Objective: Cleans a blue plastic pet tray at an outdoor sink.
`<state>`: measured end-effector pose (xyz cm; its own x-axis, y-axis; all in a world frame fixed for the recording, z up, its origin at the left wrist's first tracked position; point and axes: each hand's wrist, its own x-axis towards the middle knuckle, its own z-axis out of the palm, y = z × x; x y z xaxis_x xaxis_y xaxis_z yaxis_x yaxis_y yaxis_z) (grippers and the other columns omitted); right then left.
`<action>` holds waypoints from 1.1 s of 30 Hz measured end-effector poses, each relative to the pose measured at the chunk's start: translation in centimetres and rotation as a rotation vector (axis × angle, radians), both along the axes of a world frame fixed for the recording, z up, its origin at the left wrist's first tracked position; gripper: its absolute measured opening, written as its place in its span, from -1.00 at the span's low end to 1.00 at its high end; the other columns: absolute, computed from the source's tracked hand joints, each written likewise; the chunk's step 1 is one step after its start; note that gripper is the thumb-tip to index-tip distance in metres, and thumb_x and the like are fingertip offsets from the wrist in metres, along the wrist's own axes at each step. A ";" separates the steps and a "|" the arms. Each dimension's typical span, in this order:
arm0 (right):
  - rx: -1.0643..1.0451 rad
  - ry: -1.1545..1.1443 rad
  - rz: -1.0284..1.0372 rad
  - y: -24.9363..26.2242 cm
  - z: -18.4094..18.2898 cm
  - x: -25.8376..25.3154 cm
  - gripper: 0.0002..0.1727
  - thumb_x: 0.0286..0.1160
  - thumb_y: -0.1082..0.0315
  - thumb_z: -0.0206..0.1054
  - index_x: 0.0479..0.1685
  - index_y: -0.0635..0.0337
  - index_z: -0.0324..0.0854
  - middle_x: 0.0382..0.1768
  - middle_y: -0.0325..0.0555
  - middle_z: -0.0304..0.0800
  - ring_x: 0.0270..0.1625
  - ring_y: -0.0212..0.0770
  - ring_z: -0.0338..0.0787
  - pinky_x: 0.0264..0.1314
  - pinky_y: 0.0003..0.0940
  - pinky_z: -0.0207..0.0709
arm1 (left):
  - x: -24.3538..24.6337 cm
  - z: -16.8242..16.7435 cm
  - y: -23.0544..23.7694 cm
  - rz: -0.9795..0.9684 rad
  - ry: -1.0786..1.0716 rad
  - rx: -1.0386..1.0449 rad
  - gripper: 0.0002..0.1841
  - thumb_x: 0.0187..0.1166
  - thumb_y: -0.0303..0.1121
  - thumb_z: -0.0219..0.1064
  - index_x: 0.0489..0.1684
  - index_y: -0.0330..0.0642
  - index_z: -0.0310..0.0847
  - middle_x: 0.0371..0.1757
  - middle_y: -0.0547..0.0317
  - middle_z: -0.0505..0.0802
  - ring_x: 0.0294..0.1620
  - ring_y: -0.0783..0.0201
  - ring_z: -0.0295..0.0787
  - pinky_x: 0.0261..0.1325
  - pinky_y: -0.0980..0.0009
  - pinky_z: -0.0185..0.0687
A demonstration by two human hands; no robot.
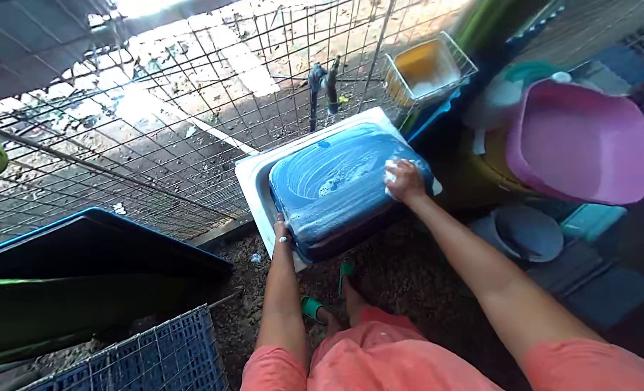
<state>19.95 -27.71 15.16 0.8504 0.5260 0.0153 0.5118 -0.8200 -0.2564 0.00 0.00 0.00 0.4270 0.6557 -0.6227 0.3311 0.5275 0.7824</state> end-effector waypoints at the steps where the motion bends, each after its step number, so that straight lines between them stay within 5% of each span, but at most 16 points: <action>1: -0.026 -0.001 -0.067 0.5 -0.1 -0.1 -0.47 0.65 0.05 0.26 0.42 0.23 0.68 0.57 0.27 0.56 0.70 0.31 0.41 0.77 0.37 0.05 | -0.1 0.2 -0.1 -0.004 0.003 0.019 -0.40 0.94 -0.07 -0.23 0.48 -0.48 0.44 0.39 -0.37 0.67 0.35 -0.02 0.65 0.41 0.05 0.54; 4: 0.051 -0.036 0.096 5.4 -1.5 -8.1 -0.38 0.60 -0.13 0.23 0.39 0.17 0.70 0.51 0.18 0.64 0.67 0.22 0.48 0.78 0.29 0.12 | -0.3 0.6 -0.2 -0.005 -0.006 0.041 -0.41 0.94 -0.08 -0.23 0.51 -0.48 0.42 0.42 -0.35 0.65 0.38 0.01 0.63 0.45 0.08 0.52; 7: 0.287 -0.169 0.339 4.5 -3.4 -11.6 -0.52 0.67 0.04 0.14 0.33 0.05 0.78 0.43 0.08 0.76 0.61 0.19 0.59 0.75 0.29 0.25 | -0.5 1.0 -0.3 -0.007 -0.009 0.050 -0.41 0.94 -0.09 -0.23 0.52 -0.47 0.41 0.44 -0.33 0.65 0.39 0.03 0.63 0.46 0.09 0.51; 10: 0.301 -0.317 0.172 -2.1 -3.1 -3.0 -0.56 0.54 0.16 0.19 0.21 0.14 0.83 0.32 0.10 0.82 0.50 0.26 0.67 0.62 0.35 0.33 | -0.5 1.4 -0.5 -0.003 0.009 0.068 -0.41 0.94 -0.09 -0.23 0.48 -0.48 0.43 0.40 -0.32 0.67 0.33 0.06 0.65 0.42 0.12 0.53; 13: 0.120 0.162 -0.078 -5.9 0.5 6.1 -0.44 0.69 0.20 0.24 0.58 0.32 0.51 0.64 0.34 0.45 0.75 0.35 0.32 0.82 0.30 0.04 | -0.5 1.8 -0.6 -0.015 0.010 0.086 -0.42 0.94 -0.10 -0.24 0.48 -0.48 0.42 0.38 -0.32 0.67 0.30 0.07 0.66 0.41 0.13 0.53; 15: -0.008 0.401 -0.209 -4.3 1.2 11.1 -0.34 0.78 0.03 0.18 0.68 0.33 0.38 0.58 0.46 0.46 0.64 0.43 0.44 0.66 0.42 0.22 | -0.7 2.4 -0.8 -0.048 0.017 0.123 -0.44 0.95 -0.16 -0.24 0.52 -0.51 0.38 0.42 -0.34 0.65 0.37 0.07 0.62 0.47 0.13 0.48; 19: -0.112 0.415 -0.212 4.3 -0.4 17.1 -0.28 0.78 -0.12 0.09 0.44 0.48 0.55 0.45 0.56 0.56 0.54 0.51 0.53 0.52 0.52 0.33 | -1.5 3.0 -0.8 -0.109 0.046 0.204 -0.52 0.91 -0.32 -0.19 0.53 -0.56 0.35 0.43 -0.38 0.63 0.40 0.06 0.58 0.51 0.14 0.44; 22: -0.068 0.261 -0.115 11.5 -3.6 16.8 -0.14 0.60 -0.20 0.26 0.63 0.40 0.42 0.66 0.57 0.26 0.73 0.58 0.20 0.62 0.65 0.05 | -1.5 3.3 -0.8 -0.137 0.116 0.235 -0.54 0.90 -0.36 -0.20 0.52 -0.58 0.34 0.44 -0.38 0.61 0.42 0.07 0.56 0.53 0.17 0.41; 25: -0.023 0.268 0.294 14.6 -5.1 7.4 -0.14 0.62 -0.18 0.23 0.72 0.31 0.33 0.76 0.47 0.15 0.83 0.51 0.01 0.75 0.63 -0.28 | -1.8 3.2 -0.8 -0.141 0.151 0.245 -0.55 0.89 -0.39 -0.16 0.52 -0.59 0.34 0.47 -0.41 0.59 0.45 0.04 0.54 0.56 0.15 0.38; 27: -0.069 0.392 0.531 11.9 -2.1 1.1 -0.28 0.76 -0.04 0.08 0.80 0.19 0.25 0.83 0.29 0.11 0.89 0.36 -0.03 0.86 0.45 -0.32 | -1.8 2.9 -0.9 -0.144 0.119 0.234 -0.55 0.88 -0.38 -0.15 0.54 -0.57 0.33 0.47 -0.41 0.60 0.46 0.03 0.55 0.55 0.13 0.40; 29: -0.074 0.410 0.534 6.4 0.5 -0.1 -0.40 0.74 0.13 0.08 0.75 0.08 0.37 0.81 0.15 0.23 0.89 0.22 0.06 0.88 0.32 -0.24 | -1.9 3.4 -1.3 -0.145 0.122 0.230 -0.57 0.85 -0.42 -0.10 0.51 -0.57 0.37 0.42 -0.38 0.64 0.41 0.07 0.59 0.51 0.17 0.44; 31: -0.068 0.312 0.362 1.0 1.1 4.3 -0.46 0.71 0.21 0.10 0.66 0.09 0.49 0.72 0.17 0.40 0.82 0.22 0.24 0.83 0.34 -0.06 | -1.8 3.3 -1.3 -0.129 0.115 0.214 -0.59 0.84 -0.42 -0.10 0.47 -0.56 0.38 0.35 -0.31 0.67 0.28 0.20 0.61 0.42 0.26 0.48; 33: -0.137 0.342 0.117 -0.7 0.8 11.2 -0.42 0.73 0.23 0.11 0.73 0.15 0.38 0.73 0.35 0.30 0.77 0.37 0.27 0.72 0.43 0.09 | -1.4 3.5 -1.0 -0.100 0.127 0.202 -0.57 0.88 -0.37 -0.12 0.48 -0.56 0.39 0.38 -0.34 0.66 0.32 0.14 0.61 0.46 0.21 0.46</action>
<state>31.16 -28.37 15.98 0.7283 0.5970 -0.3366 0.5075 -0.7998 -0.3204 -1.45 -1.00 3.51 0.4226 0.7309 -0.5358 0.4760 0.3241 0.8175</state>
